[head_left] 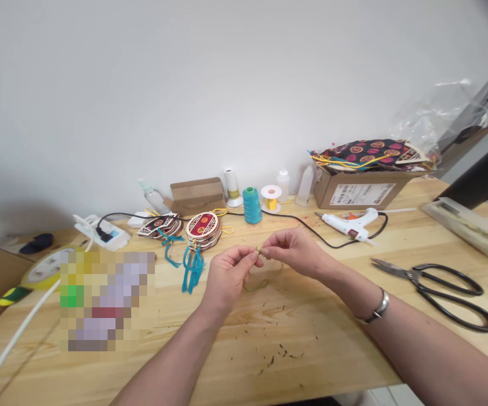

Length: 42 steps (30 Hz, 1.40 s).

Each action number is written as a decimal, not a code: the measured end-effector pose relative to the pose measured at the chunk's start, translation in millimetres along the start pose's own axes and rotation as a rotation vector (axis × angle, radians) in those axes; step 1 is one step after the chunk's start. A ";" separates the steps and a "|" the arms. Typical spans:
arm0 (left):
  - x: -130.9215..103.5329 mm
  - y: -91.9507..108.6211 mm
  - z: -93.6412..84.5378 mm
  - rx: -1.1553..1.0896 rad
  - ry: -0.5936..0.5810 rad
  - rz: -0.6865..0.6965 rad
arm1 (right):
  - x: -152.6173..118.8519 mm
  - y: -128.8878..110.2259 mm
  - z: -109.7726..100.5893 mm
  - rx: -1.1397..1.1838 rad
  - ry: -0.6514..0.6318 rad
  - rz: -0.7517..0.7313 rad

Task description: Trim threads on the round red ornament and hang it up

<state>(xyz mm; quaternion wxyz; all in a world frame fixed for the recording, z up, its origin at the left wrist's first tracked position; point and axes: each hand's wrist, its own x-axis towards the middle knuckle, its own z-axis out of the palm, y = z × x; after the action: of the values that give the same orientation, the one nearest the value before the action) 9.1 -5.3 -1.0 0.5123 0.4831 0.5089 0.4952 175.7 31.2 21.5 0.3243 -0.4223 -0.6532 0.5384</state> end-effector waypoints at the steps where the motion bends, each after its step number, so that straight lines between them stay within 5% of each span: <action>1: -0.1 -0.1 -0.2 0.005 -0.004 0.008 | 0.0 -0.1 -0.1 -0.001 -0.002 0.002; 30: 1.3 5.5 2.1 -0.120 0.020 -0.127 | -0.8 -3.2 -2.0 -0.153 0.014 -0.118; 35: 1.3 7.7 1.3 -0.175 0.072 -0.136 | -0.6 1.1 0.9 -0.309 0.281 -0.503; 38: 1.9 8.6 1.9 -0.192 0.084 -0.138 | -2.0 4.2 2.7 -0.513 0.273 -0.730; 42: 2.6 8.4 3.2 -0.199 0.096 -0.146 | -4.4 5.8 3.4 -0.765 0.246 -0.829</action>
<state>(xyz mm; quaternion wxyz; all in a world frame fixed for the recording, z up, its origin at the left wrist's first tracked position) 12.2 -2.3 7.4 0.5675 0.3673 0.5148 0.5273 175.9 26.1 15.3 0.4059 -0.2779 -0.8698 0.0390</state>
